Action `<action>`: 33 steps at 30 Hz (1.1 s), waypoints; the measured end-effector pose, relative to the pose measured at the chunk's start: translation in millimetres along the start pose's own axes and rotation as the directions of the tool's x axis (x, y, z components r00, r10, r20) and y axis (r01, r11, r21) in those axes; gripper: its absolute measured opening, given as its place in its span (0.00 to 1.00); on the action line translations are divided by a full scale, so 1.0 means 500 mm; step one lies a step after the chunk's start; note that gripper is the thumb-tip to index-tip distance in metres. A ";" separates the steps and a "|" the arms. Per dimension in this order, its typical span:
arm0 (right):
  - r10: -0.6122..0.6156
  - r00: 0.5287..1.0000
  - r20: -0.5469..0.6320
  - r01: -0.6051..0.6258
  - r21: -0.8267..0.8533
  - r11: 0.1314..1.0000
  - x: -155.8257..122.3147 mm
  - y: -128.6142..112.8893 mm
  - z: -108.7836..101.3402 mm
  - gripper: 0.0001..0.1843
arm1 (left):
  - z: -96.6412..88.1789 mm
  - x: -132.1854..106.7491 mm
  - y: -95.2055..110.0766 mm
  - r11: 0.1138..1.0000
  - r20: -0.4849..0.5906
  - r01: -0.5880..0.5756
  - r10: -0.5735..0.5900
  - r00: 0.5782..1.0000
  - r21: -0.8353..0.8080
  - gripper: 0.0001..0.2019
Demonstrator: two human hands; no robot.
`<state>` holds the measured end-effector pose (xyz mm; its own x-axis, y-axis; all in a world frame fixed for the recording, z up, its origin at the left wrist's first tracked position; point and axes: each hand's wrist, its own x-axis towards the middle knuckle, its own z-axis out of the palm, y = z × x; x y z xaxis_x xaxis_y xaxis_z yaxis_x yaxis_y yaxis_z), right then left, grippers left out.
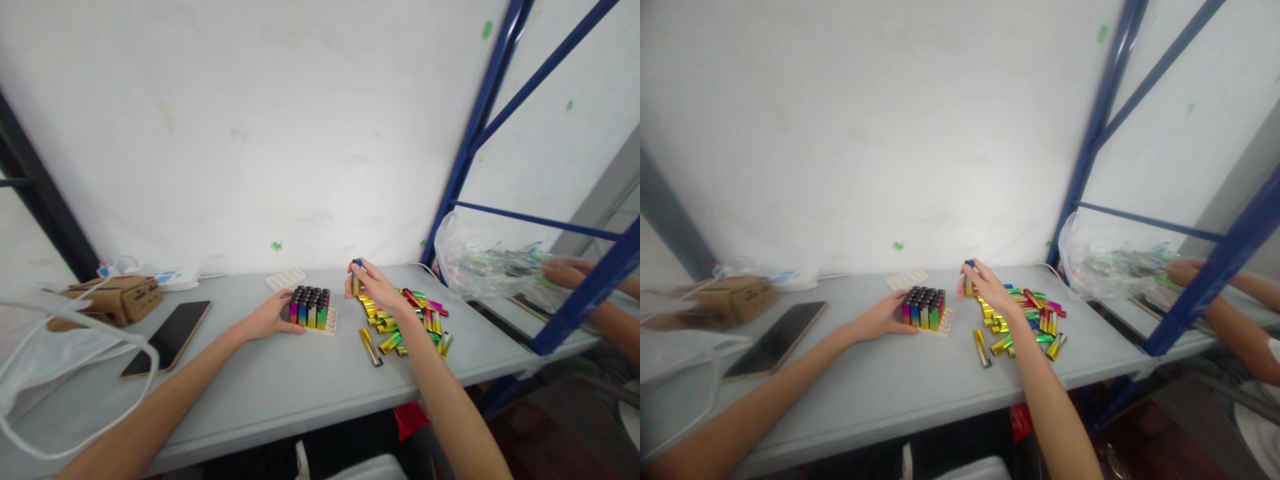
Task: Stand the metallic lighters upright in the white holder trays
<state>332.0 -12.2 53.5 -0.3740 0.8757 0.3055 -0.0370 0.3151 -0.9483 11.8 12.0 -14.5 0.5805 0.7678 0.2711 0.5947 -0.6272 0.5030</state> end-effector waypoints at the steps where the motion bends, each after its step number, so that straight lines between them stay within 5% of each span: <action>1: -0.001 1.000 0.012 0.001 0.023 1.000 0.000 -0.001 0.006 0.27 | -0.003 -0.001 0.000 1.000 0.000 0.003 -0.003 1.000 -0.009 0.43; 8: -0.020 0.994 -0.109 -0.007 -0.246 0.969 0.016 0.027 0.022 0.29 | -0.017 -0.006 -0.006 0.999 0.043 0.021 -0.019 0.999 -0.026 0.40; 13: -0.118 0.928 -0.352 -0.051 -0.436 0.899 0.026 0.050 0.009 0.32 | -0.018 -0.006 -0.008 1.000 0.042 -0.014 0.015 0.999 -0.005 0.40; 17: -0.176 0.888 -0.424 -0.095 -0.545 0.833 0.028 0.050 0.001 0.28 | -0.018 -0.009 -0.007 1.000 0.025 -0.016 0.016 1.000 0.013 0.43; 22: -0.196 0.935 -0.295 -0.044 -0.646 0.762 0.021 0.030 0.010 0.27 | -0.017 -0.009 -0.005 1.000 0.031 -0.009 0.009 0.999 0.013 0.42; 26: -0.099 0.995 -0.033 0.050 -0.681 0.730 0.012 0.028 0.017 0.22 | -0.014 -0.009 -0.005 1.000 0.023 -0.018 0.018 1.000 0.009 0.42; 29: -0.036 0.985 0.166 0.145 -0.713 0.686 0.010 0.043 0.017 0.17 | -0.013 -0.010 -0.003 0.999 0.029 -0.033 0.033 0.999 0.020 0.42; 33: -0.150 0.966 0.213 0.260 -0.773 0.579 0.015 0.057 0.015 0.17 | -0.013 -0.011 0.001 0.999 0.031 -0.031 0.030 0.999 0.032 0.40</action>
<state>321.2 0.5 28.1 -0.5528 0.7204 0.4189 0.5974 0.6930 -0.4035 5.5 8.4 -10.2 0.6150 0.7444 0.2601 0.5940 -0.6543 0.4680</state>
